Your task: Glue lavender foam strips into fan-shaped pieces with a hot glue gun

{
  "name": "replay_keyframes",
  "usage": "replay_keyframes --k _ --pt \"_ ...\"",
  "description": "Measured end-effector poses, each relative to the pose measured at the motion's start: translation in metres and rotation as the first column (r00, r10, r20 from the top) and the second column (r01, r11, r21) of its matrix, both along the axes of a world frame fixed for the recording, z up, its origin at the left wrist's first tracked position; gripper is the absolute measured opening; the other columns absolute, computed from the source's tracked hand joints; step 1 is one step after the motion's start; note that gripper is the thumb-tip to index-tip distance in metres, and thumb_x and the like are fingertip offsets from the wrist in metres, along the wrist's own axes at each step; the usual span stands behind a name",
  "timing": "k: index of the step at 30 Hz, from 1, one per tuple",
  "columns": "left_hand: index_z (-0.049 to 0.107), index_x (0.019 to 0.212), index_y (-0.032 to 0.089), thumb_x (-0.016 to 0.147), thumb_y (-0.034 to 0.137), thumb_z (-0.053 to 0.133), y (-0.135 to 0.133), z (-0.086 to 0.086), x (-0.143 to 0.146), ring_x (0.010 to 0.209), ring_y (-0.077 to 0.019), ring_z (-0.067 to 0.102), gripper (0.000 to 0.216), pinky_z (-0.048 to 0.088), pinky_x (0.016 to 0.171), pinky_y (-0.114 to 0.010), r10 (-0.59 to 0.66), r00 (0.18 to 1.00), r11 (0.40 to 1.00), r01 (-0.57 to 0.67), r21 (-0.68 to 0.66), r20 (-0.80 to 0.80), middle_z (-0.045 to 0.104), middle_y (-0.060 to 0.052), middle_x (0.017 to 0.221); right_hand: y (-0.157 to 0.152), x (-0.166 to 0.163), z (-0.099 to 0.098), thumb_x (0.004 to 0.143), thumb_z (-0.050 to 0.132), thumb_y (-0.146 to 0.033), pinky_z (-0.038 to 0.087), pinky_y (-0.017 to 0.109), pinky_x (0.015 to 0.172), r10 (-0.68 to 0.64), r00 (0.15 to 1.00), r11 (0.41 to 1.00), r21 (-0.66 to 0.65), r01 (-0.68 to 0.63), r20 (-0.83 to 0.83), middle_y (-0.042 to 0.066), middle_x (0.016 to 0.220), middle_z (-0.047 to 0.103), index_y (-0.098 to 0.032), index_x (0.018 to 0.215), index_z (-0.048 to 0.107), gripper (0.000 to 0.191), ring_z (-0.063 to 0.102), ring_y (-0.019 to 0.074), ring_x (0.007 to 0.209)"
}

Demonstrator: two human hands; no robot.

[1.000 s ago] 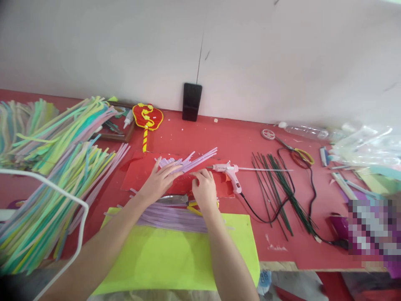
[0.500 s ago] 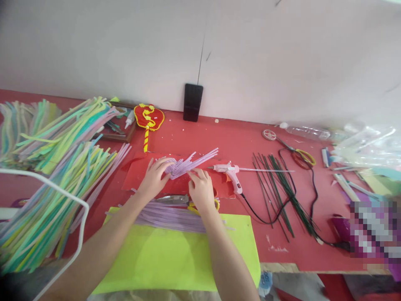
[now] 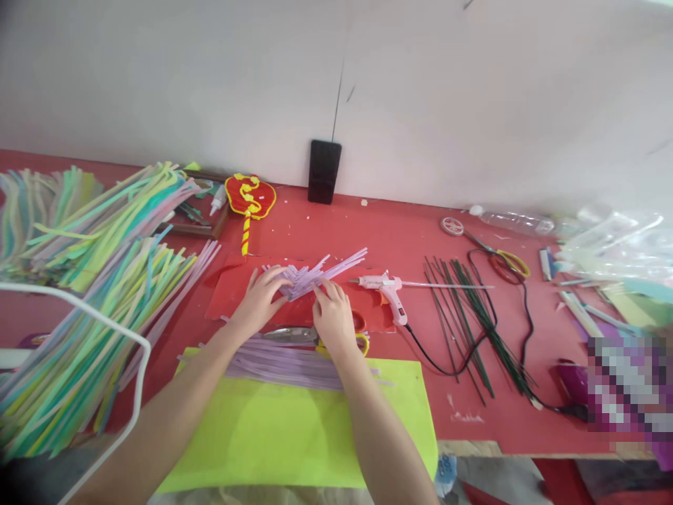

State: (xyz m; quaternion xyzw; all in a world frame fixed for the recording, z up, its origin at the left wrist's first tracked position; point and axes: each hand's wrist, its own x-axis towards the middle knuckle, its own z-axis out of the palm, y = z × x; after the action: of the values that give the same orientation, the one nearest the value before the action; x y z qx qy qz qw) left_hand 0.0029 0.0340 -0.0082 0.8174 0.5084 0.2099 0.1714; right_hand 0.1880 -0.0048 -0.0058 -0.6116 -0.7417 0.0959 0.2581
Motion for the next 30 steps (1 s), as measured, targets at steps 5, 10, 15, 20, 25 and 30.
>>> replay_keyframes --k 5,10,15,20,25,30 --pt "0.058 0.094 0.024 0.081 0.011 0.053 -0.002 0.005 0.001 0.133 -0.0233 0.04 0.019 0.017 0.113 -0.057 -0.014 1.0 1.0 0.014 0.013 -0.007 0.052 -0.006 0.135 -0.002 -0.004 -0.001 0.084 0.039 -0.008 0.043 0.046 0.1 0.032 0.999 0.999 -0.027 -0.031 0.03 0.009 0.134 0.054 -0.021 0.123 0.06 0.046 0.048 0.0256 0.123" --pt "0.058 0.092 0.024 0.083 0.013 0.053 -0.001 0.004 0.0 0.131 -0.0228 0.042 0.016 0.016 0.113 -0.057 -0.014 1.0 1.0 0.014 -0.004 0.014 0.054 -0.006 0.131 -0.002 -0.006 -0.001 0.085 0.037 -0.007 0.037 0.043 0.108 0.081 0.996 0.996 -0.028 -0.08 0.034 0.009 0.135 0.054 -0.017 0.123 0.06 0.046 0.049 0.0223 0.125" --pt "0.058 0.093 0.024 0.083 0.011 0.053 -0.002 0.005 0.0 0.132 -0.023 0.041 0.017 0.015 0.113 -0.058 -0.014 1.0 1.0 0.014 -0.009 -0.001 0.054 -0.005 0.131 0.0 -0.006 -0.002 0.083 0.036 -0.004 0.034 0.042 0.111 0.092 0.995 0.995 -0.039 -0.091 0.025 0.01 0.135 0.054 -0.014 0.124 0.06 0.048 0.047 0.0215 0.127" --pt "0.059 0.095 0.024 0.083 0.01 0.051 -0.003 0.004 0.003 0.131 -0.0236 0.042 0.021 0.016 0.113 -0.057 -0.014 0.999 0.999 0.013 0.029 0.032 0.055 -0.006 0.13 0.0 -0.006 -0.003 0.083 0.037 -0.005 0.034 0.042 0.112 0.098 0.995 0.995 -0.03 -0.098 0.007 0.01 0.136 0.053 -0.014 0.124 0.06 0.048 0.043 0.0223 0.131" --pt "0.057 0.11 0.019 0.086 0.012 0.043 0.003 0.005 -0.002 0.119 -0.0203 0.052 0.028 0.039 0.105 -0.042 0.19 0.92 0.967 -0.236 0.097 0.343 0.058 -0.01 0.12 -0.001 -0.006 -0.004 0.083 0.034 -0.003 0.034 0.042 0.112 0.077 0.997 0.997 -0.026 -0.078 -0.022 0.011 0.137 0.052 -0.014 0.124 0.06 0.05 0.04 0.0214 0.133" --pt "0.054 0.117 0.018 0.088 0.017 0.043 0.008 0.005 -0.008 0.125 -0.0218 0.048 0.032 0.036 0.108 -0.043 0.293 0.91 0.935 -0.336 0.109 0.292 0.055 -0.012 0.128 -0.001 -0.007 -0.002 0.087 0.031 -0.006 0.032 0.041 0.113 0.082 0.996 0.996 -0.024 -0.083 -0.032 0.01 0.142 0.046 -0.014 0.133 0.051 0.051 0.035 0.0192 0.137"
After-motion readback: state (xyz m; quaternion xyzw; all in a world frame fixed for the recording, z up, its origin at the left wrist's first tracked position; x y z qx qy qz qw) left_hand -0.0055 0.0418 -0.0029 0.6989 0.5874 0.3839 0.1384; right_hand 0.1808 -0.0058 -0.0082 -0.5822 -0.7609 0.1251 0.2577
